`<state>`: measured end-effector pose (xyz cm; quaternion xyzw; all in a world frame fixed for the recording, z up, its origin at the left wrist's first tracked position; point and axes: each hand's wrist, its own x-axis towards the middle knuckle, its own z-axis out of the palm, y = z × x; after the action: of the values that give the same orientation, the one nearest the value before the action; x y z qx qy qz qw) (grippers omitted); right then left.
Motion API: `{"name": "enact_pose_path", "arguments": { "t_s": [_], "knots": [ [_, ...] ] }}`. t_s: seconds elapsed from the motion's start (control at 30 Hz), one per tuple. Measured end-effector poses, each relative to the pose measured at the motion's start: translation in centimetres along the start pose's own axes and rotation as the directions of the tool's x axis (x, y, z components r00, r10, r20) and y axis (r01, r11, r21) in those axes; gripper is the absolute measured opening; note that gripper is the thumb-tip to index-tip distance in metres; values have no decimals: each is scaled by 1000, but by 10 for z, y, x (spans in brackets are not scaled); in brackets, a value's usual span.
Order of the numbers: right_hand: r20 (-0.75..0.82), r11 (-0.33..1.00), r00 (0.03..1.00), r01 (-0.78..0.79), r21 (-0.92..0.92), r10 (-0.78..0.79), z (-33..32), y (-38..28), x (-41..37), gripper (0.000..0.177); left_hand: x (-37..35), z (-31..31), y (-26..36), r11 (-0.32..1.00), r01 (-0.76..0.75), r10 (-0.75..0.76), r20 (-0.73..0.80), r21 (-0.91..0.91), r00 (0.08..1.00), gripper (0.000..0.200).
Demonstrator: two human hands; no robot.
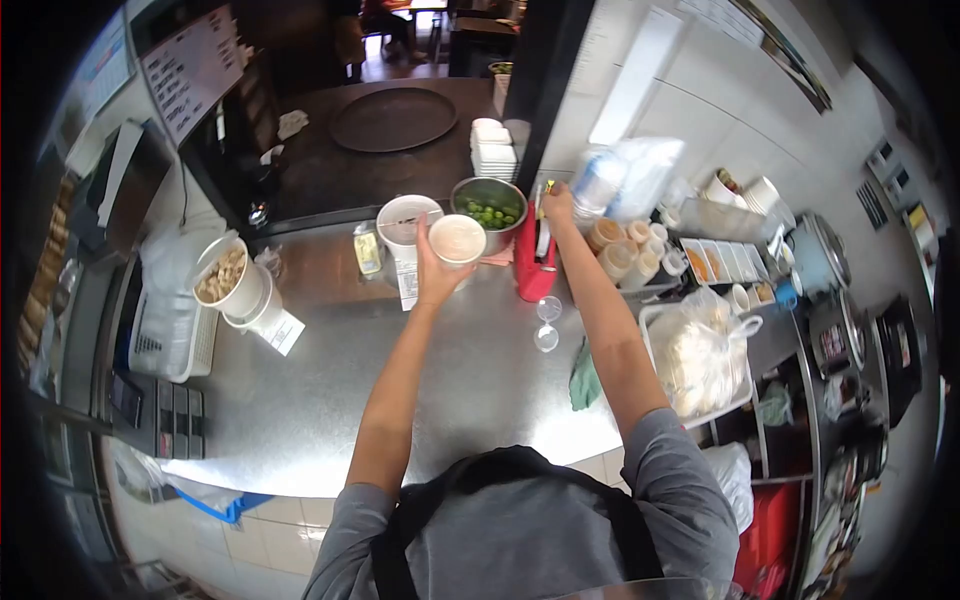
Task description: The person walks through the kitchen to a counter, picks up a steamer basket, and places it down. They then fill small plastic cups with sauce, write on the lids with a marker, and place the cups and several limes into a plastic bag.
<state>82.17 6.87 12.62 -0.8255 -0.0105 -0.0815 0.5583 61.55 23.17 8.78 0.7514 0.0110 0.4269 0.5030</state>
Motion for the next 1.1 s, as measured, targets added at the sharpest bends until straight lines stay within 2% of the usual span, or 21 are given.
{"name": "enact_pose_path", "arguments": {
  "t_s": [0.03, 0.1, 0.13, 0.23, 0.27, 0.33, 0.37, 0.43, 0.5, 0.53, 0.57, 0.63, 0.67, 0.73, 0.77, 0.83, 0.87, 0.97, 1.07, 1.1],
  "knots": [
    [-63, 999, 997, 43, 2, -43, 13, 29, 26, 56, -5, -2, 5, 999, 29, -29, -16, -42, 999, 114],
    [74, 991, 997, 1, -131, 8, 2, 11, 15, 58, -25, -11, 34, 989, 77, -82, -35, -130, 996, 113],
    [25, 989, 998, 56, -139, -53, 6, 17, 15, 48, -39, -16, 47, 990, 90, -94, -32, -109, 995, 114],
    [-12, 975, 981, 192, -114, -194, 9, 36, 19, 34, -89, -23, 54, 979, 192, -189, 56, -63, 980, 117],
    [-34, 951, 963, 259, -169, -268, 6, 40, 22, 27, -102, -23, 48, 974, 224, -221, 91, -28, 971, 118],
    [-133, 941, 932, 329, -84, -338, -1, 14, 5, 25, -127, -25, 30, 958, 283, -287, 157, 50, 945, 121],
    [-187, 929, 910, 368, -43, -369, -8, -5, -6, 24, -130, -31, 35, 958, 204, -239, 165, 203, 957, 121],
    [-308, 790, 800, 583, 191, -516, -20, -26, -32, 24, -119, -44, 63, 878, 28, -142, 204, 477, 968, 122],
    [-54, 774, 929, 335, 538, -365, -44, -67, -98, 24, -98, -58, 102, 878, -26, -78, 196, 479, 978, 107],
    [202, 743, 938, 81, 664, -282, -56, -84, -132, 22, -93, -61, 114, 874, -50, -51, 194, 483, 980, 101],
    [452, 680, 865, -199, 706, -217, -65, -93, -163, 20, -94, -61, 117, 940, 87, -171, 236, 331, 957, 89],
    [582, 703, 795, -315, 638, -172, -69, -90, -212, 19, -98, -56, 124, 922, 386, -365, 370, 18, 854, 65],
    [582, 620, 800, -386, 682, -142, -69, -93, -232, 18, -90, -59, 145, 776, 627, -519, 494, -71, 698, 33],
    [578, 428, 812, -495, 756, -84, -71, -96, -260, 18, -99, -58, 151, 804, 595, -500, 566, 22, 655, 26],
    [657, 333, 742, -590, 736, -138, -75, -86, -264, 17, -104, -57, 154, 818, 571, -489, 603, 66, 631, 24],
    [761, 147, 588, -756, 637, -275, -84, -66, -268, 27, -109, -56, 167, 782, 623, -463, 672, 2, 578, 24],
    [817, 219, 539, -788, 576, -206, -91, -58, -269, 43, -113, -55, 172, 759, 650, -447, 705, -26, 551, 24],
    [833, 327, 552, -797, 508, 51, -96, -61, -269, 48, -130, -46, 174, 919, 359, -383, 578, 161, 721, 25],
    [772, 333, 632, -744, 579, 70, -92, -66, -266, 47, -128, -41, 176, 932, 134, -288, 462, 337, 839, 24],
    [748, 331, 659, -724, 605, 73, -92, -69, -266, 46, -124, -41, 176, 926, 97, -268, 456, 364, 849, 24]
  ]
}}
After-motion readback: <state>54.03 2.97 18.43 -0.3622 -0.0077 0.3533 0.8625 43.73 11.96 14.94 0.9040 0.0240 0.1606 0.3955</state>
